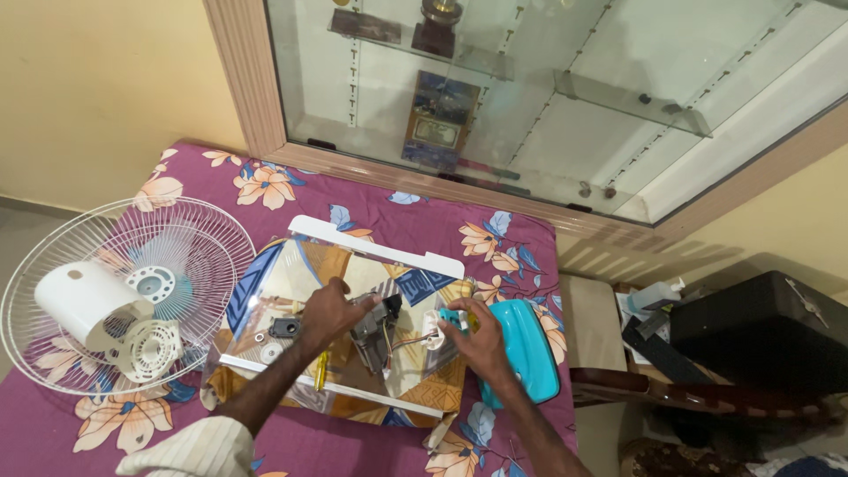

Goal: The person works on a disassembled table fan laid out on a board on a bed, handling the motor, blade, rear guard, switch base and wiring. They connect wires to the switch assembly, position the motor and blade shaft, and manipulate small fasteners with a screwdriver to reassemble the fan components.

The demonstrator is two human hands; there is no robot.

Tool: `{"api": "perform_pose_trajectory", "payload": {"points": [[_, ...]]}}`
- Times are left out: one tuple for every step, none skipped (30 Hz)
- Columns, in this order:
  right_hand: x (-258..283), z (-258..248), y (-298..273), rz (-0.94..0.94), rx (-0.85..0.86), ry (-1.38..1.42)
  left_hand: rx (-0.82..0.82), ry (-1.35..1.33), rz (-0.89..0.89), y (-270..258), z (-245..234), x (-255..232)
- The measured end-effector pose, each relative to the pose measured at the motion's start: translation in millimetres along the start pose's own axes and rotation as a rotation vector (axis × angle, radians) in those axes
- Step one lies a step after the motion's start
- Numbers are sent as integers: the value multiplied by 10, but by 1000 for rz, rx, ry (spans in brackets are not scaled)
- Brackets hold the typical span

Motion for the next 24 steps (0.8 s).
{"api": "perform_pose_trajectory", "payload": {"points": [[-28, -4, 30, 27, 63, -11, 146, 43, -79, 94, 111, 123], [-64, -21, 34, 57, 127, -23, 297, 85, -157, 154, 247, 255], [-100, -38, 32, 87, 192, -35, 449, 128, -233, 174, 384, 401], [-148, -47, 32, 134, 262, -72, 394, 141, 113, 230, 389, 239], [-198, -56, 24, 181, 332, -109, 330, 149, 457, 158, 382, 82], [-256, -56, 2, 230, 399, -148, 258, 152, 802, 18, 360, -73], [-280, -76, 9, 229, 406, -216, 278, 171, 816, 25, 386, -40], [-307, -94, 19, 228, 412, -285, 298, 189, 830, 18, 407, -44], [-336, -114, 18, 226, 418, -354, 318, 207, 845, -4, 416, -82], [-332, -84, 32, 188, 434, -398, 392, 90, 523, 135, 409, 29], [-330, -42, 55, 149, 449, -442, 453, -24, 197, 213, 414, 130], [-330, -19, 71, 109, 463, -487, 499, -137, -130, 198, 404, 234], [-340, 18, 88, 82, 488, -518, 498, -67, -122, 146, 333, 138], [-349, 68, 141, 54, 511, -549, 495, 3, -112, 107, 260, 35], [-355, 105, 167, 25, 534, -581, 492, 72, -102, 66, 183, -59], [-391, 115, 162, 43, 555, -603, 495, 102, -89, 0, 145, -160], [-419, 135, 156, 61, 577, -625, 498, 131, -75, -72, 126, -259], [-430, 165, 164, 74, 598, -646, 496, 161, -63, -124, 85, -334], [-400, 166, 169, 59, 578, -649, 457, 187, -71, -161, 18, -382], [-364, 151, 162, 44, 557, -652, 418, 214, -77, -193, -45, -428], [-322, 137, 165, 29, 537, -655, 379, 240, -84, -219, -119, -454], [-296, 87, 153, 40, 510, -632, 360, 241, -88, -249, -168, -477], [-268, 26, 128, 52, 484, -608, 341, 243, -92, -276, -216, -492], [-236, -21, 106, 63, 457, -582, 321, 246, -96, -302, -262, -502]]}}
Point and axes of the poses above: each hand's wrist, its own y-axis towards the middle knuckle, its own z-axis out of the palm, x = y × z, the point moved 8 cm from there along y, towards the middle knuckle, and after that the axes turned 1 degree about -z, right-handed, at the moved point
